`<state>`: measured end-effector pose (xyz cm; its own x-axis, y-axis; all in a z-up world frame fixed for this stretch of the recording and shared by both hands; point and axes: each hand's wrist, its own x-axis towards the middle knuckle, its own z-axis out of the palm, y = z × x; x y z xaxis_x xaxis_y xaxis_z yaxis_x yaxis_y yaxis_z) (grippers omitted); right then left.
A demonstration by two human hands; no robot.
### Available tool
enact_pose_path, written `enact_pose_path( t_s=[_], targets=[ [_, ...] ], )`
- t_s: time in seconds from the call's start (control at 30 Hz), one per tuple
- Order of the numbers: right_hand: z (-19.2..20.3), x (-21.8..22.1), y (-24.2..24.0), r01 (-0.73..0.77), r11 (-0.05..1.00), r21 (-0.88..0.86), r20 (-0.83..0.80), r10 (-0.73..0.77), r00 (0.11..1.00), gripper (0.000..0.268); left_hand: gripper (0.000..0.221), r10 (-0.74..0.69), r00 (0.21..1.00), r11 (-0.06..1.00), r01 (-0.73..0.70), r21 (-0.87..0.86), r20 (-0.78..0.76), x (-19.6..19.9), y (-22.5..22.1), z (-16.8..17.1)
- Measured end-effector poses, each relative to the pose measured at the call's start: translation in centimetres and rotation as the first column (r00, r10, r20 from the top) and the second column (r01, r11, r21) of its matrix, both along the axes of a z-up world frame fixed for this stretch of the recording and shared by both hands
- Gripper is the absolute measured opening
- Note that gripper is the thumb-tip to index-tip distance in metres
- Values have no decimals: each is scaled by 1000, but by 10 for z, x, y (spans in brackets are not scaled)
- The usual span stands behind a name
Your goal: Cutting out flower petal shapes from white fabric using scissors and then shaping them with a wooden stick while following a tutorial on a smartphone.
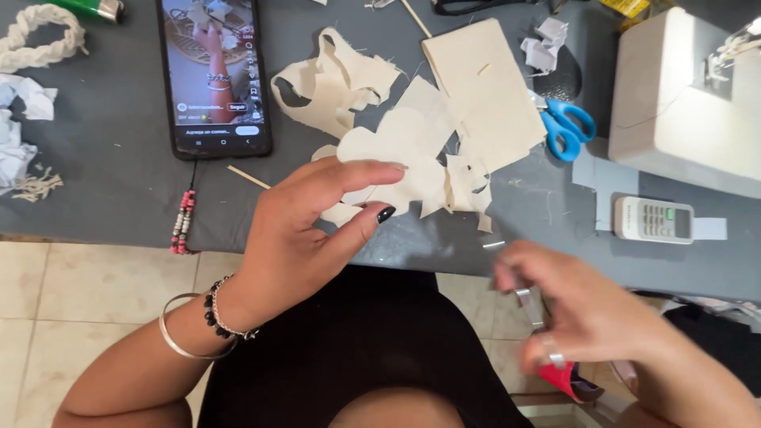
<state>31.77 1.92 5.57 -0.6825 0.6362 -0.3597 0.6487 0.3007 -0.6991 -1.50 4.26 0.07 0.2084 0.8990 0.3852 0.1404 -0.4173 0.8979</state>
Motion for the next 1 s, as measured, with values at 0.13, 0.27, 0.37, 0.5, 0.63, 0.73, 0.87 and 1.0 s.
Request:
enact_pose_path(
  t_s=[0.13, 0.27, 0.37, 0.5, 0.63, 0.73, 0.87, 1.0],
  targets=[
    [0, -35, 9, -45, 997, -65, 1, 45, 999, 58, 31, -19, 999, 1000, 19, -1, 36, 6, 0, 9],
    [-6, -42, 16, -97, 992, -86, -102, 88, 991, 64, 40, -38, 999, 999, 37, 24, 12, 10, 4, 10],
    [-11, -40, 17, -78, 995, -68, -102, 71, 992, 61, 44, -60, 998, 998, 60, 20, 9, 12, 6, 10],
    [-18, -40, 20, -77, 997, -31, -96, 73, 993, 61, 52, -91, 996, 995, 90, -32, -18, 15, 8, 13],
    [-23, -38, 21, -70, 997, -32, -79, 67, 995, 62, 55, -132, 991, 991, 131, -36, -25, 18, 8, 9],
    [-27, -35, 23, -56, 998, -39, -46, 54, 997, 60, 61, -151, 987, 988, 150, -19, -58, 18, 11, 10],
    [-31, -33, 23, -69, 997, -32, -55, 67, 996, 57, 72, -242, 970, 969, 242, -54, 11, 15, 16, 16],
    [-31, -34, 25, -113, 993, -16, -85, 111, 990, 64, 85, -281, 960, 954, 276, -120, -22, 12, 20, 25]
  ],
)
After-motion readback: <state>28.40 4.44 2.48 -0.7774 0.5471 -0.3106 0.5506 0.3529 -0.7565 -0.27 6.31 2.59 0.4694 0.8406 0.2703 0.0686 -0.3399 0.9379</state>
